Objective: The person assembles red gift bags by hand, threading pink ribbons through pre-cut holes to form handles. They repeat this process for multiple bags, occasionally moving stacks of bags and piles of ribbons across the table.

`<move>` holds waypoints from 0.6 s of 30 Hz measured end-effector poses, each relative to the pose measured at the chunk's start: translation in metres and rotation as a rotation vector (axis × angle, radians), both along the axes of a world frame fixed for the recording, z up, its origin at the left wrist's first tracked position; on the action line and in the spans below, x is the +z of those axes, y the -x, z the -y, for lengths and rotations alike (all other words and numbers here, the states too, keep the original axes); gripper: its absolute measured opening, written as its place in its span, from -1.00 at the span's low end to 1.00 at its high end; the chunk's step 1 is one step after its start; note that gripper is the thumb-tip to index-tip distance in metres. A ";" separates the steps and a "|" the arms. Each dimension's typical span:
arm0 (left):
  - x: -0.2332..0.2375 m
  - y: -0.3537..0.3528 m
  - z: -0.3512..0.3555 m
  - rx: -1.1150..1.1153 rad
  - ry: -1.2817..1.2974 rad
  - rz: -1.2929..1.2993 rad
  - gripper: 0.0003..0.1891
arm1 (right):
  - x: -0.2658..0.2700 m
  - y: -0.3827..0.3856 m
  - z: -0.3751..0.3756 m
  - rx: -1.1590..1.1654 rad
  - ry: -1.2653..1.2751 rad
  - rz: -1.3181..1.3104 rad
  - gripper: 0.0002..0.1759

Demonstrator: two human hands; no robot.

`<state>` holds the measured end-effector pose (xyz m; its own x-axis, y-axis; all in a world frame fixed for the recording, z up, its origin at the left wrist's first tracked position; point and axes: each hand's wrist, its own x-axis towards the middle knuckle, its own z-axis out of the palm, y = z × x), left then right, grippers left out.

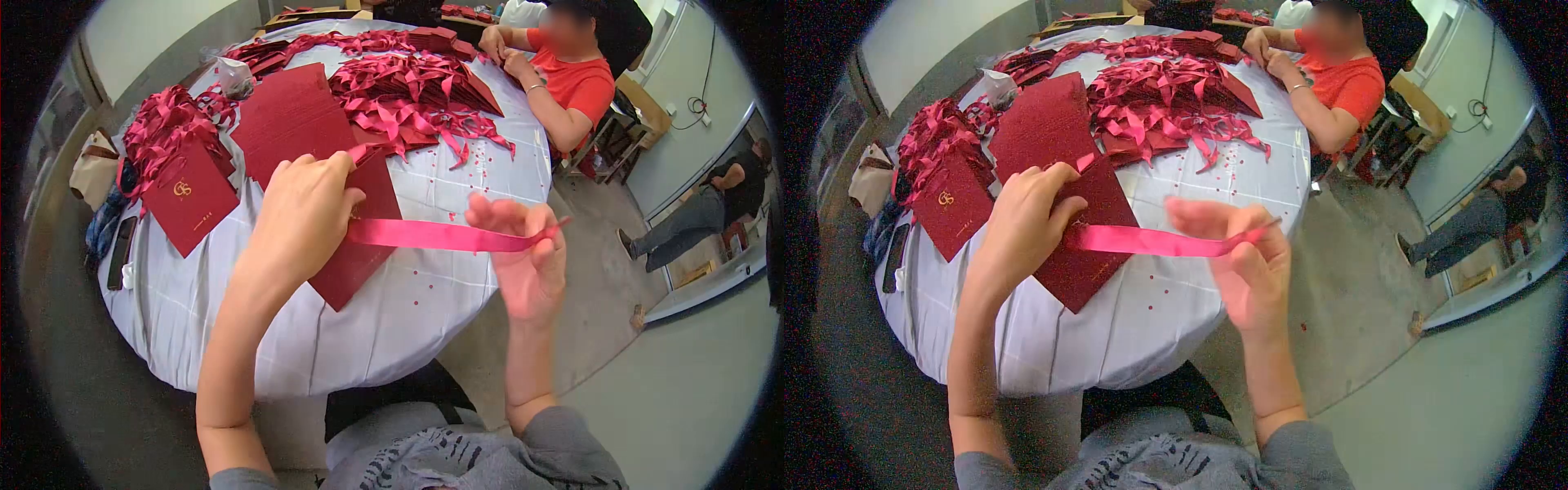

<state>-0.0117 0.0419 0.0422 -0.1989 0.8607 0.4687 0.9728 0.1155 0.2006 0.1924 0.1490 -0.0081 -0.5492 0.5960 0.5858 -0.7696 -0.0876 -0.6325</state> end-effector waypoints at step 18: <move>-0.009 0.021 0.006 -0.382 0.013 1.059 -0.85 | 0.016 0.051 0.033 -0.110 -0.081 0.622 -0.79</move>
